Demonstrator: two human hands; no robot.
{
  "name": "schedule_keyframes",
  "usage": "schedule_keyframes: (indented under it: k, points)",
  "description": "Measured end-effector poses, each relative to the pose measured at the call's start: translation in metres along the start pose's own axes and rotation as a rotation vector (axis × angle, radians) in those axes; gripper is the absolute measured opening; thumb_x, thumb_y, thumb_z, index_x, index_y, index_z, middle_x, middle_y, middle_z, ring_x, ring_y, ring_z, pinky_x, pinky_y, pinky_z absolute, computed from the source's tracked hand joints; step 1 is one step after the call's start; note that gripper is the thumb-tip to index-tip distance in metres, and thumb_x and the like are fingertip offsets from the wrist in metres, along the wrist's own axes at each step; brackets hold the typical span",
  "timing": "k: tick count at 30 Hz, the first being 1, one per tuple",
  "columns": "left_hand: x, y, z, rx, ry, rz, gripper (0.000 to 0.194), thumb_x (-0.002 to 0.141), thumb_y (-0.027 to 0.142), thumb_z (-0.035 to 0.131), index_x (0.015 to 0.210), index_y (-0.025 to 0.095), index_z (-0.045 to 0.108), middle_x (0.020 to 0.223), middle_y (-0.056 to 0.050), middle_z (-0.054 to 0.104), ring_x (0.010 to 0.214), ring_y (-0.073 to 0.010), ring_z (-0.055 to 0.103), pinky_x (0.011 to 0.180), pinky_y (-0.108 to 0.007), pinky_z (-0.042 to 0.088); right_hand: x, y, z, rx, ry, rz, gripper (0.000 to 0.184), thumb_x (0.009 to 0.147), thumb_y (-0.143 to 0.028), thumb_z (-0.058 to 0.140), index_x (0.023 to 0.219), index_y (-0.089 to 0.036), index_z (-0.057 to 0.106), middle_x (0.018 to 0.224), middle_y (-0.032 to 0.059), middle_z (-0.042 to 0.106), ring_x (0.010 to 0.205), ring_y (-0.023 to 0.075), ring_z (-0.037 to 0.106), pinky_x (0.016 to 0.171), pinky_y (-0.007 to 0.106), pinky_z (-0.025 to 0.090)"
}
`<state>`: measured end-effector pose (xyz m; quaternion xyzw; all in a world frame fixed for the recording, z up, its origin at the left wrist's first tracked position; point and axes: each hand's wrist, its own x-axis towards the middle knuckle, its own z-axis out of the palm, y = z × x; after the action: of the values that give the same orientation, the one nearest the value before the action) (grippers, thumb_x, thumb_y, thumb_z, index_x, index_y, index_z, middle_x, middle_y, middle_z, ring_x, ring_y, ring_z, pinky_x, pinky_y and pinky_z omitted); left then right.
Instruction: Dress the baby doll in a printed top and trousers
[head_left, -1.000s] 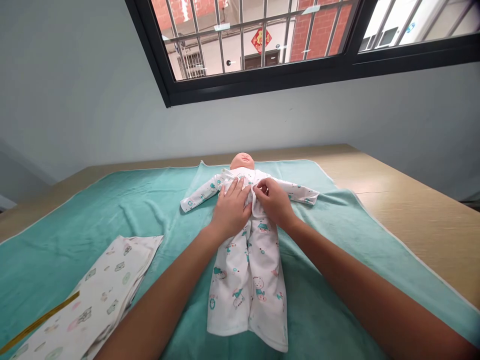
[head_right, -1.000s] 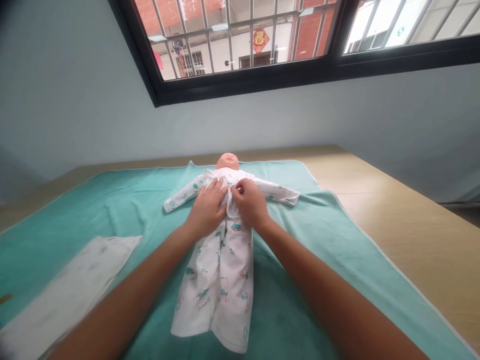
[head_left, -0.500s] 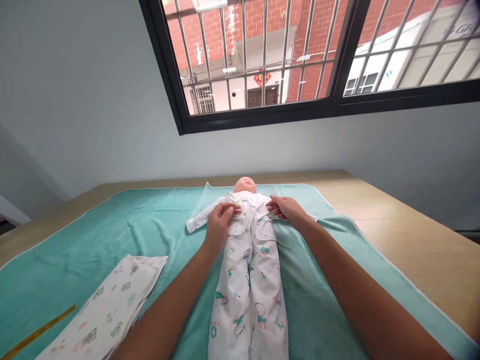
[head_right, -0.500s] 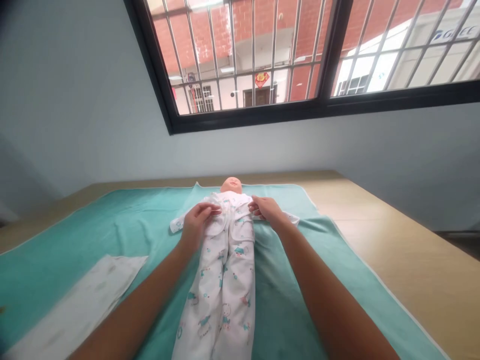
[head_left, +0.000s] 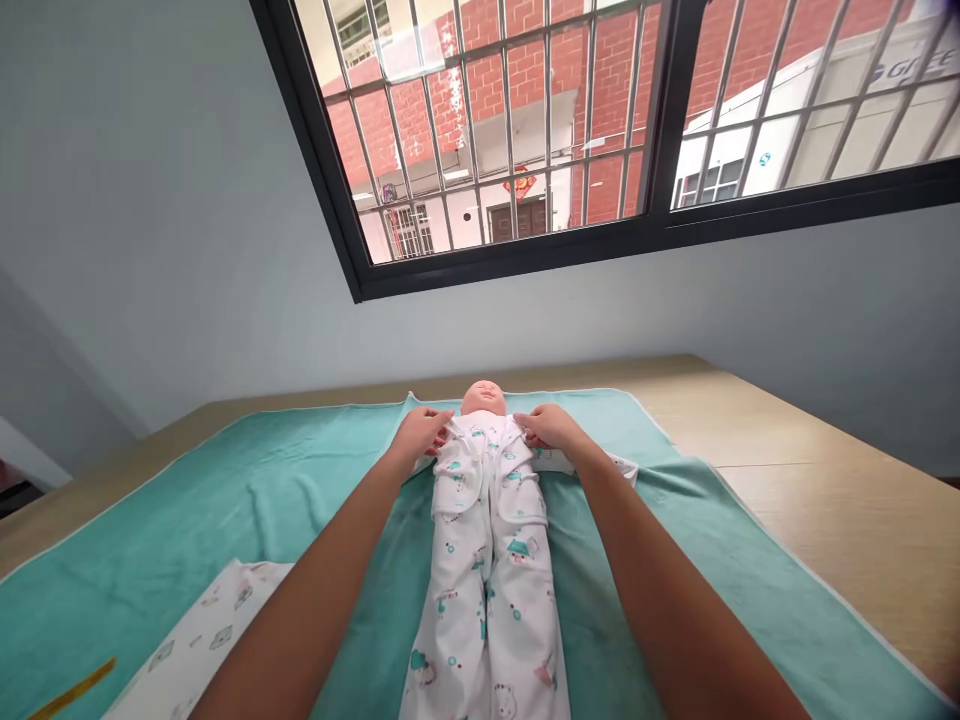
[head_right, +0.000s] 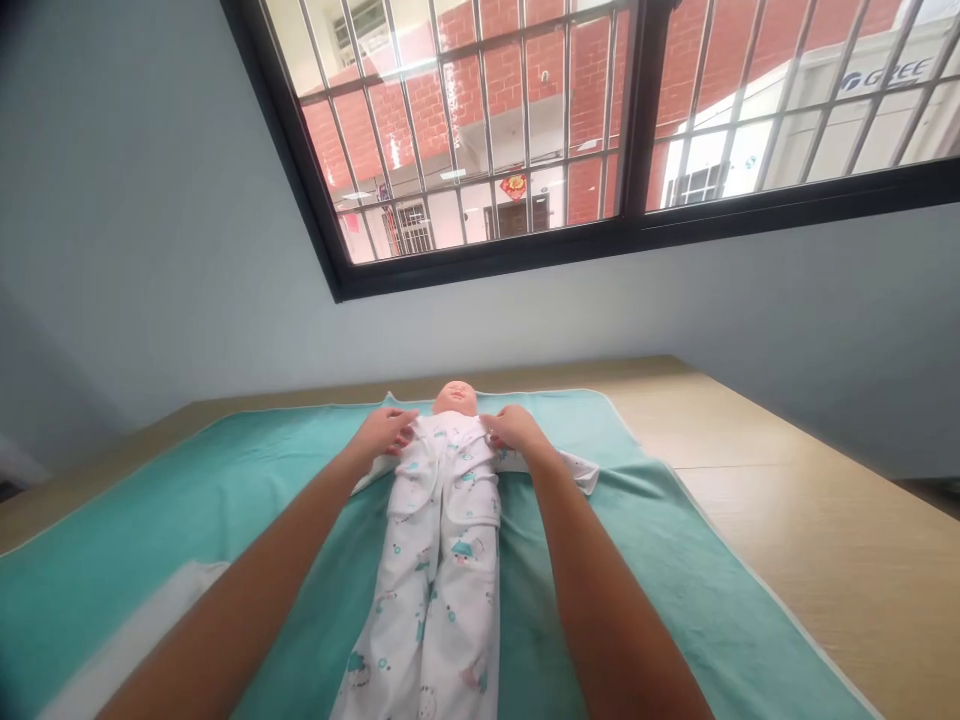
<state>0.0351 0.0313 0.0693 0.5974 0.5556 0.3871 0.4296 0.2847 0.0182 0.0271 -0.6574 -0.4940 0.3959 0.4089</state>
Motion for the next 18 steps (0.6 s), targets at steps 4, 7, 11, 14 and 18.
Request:
schedule_keyframes:
  k: [4,7,11,14,18]
  points:
    - [0.022,0.008,0.010,0.150,-0.019,-0.014,0.024,0.064,0.029,0.079,0.074,0.017,0.060,0.046,0.001,0.055,0.038,-0.0113,0.044,0.040,-0.023,0.030,-0.005,-0.004,-0.005,0.002,-0.073,-0.037,0.034,0.073,-0.041,0.072,0.057,-0.018,0.053,0.052,0.0014,0.055,0.043,0.0105,0.045,0.040,0.024,0.027]
    - [0.027,0.011,0.016,0.180,0.028,0.054,0.020,0.063,0.020,0.074,0.080,0.018,0.063,0.054,0.001,0.059,0.044,-0.0121,0.046,0.046,-0.025,0.033,-0.011,-0.013,0.003,0.068,-0.025,-0.123,0.026,0.075,-0.038,0.066,0.064,-0.020,0.051,0.058,-0.0023,0.053,0.050,0.0094,0.044,0.045,0.022,0.030]
    - [0.028,0.021,0.025,0.178,0.086,0.189,0.017,0.066,0.018,0.068,0.083,0.020,0.067,0.086,-0.006,0.069,0.065,-0.0156,0.056,0.059,-0.026,0.041,-0.013,-0.022,0.023,0.132,0.129,-0.200,0.020,0.079,-0.037,0.054,0.070,-0.022,0.044,0.065,-0.0043,0.046,0.055,0.0107,0.041,0.049,0.023,0.031]
    - [0.026,0.030,0.037,0.172,0.090,0.250,0.015,0.070,0.019,0.063,0.083,0.020,0.068,0.093,-0.007,0.068,0.074,-0.0176,0.057,0.065,-0.028,0.043,-0.012,-0.024,0.037,0.148,0.205,-0.238,0.020,0.081,-0.040,0.049,0.073,-0.023,0.043,0.070,-0.0035,0.047,0.061,0.0125,0.043,0.053,0.024,0.035]
    - [0.021,0.033,0.059,0.147,0.044,0.294,0.014,0.072,0.018,0.060,0.084,0.020,0.068,0.089,-0.005,0.069,0.076,-0.0180,0.058,0.070,-0.029,0.045,-0.013,-0.025,0.048,0.114,0.225,-0.290,0.024,0.080,-0.043,0.051,0.070,-0.023,0.043,0.072,-0.0026,0.052,0.068,0.0144,0.047,0.061,0.026,0.038]
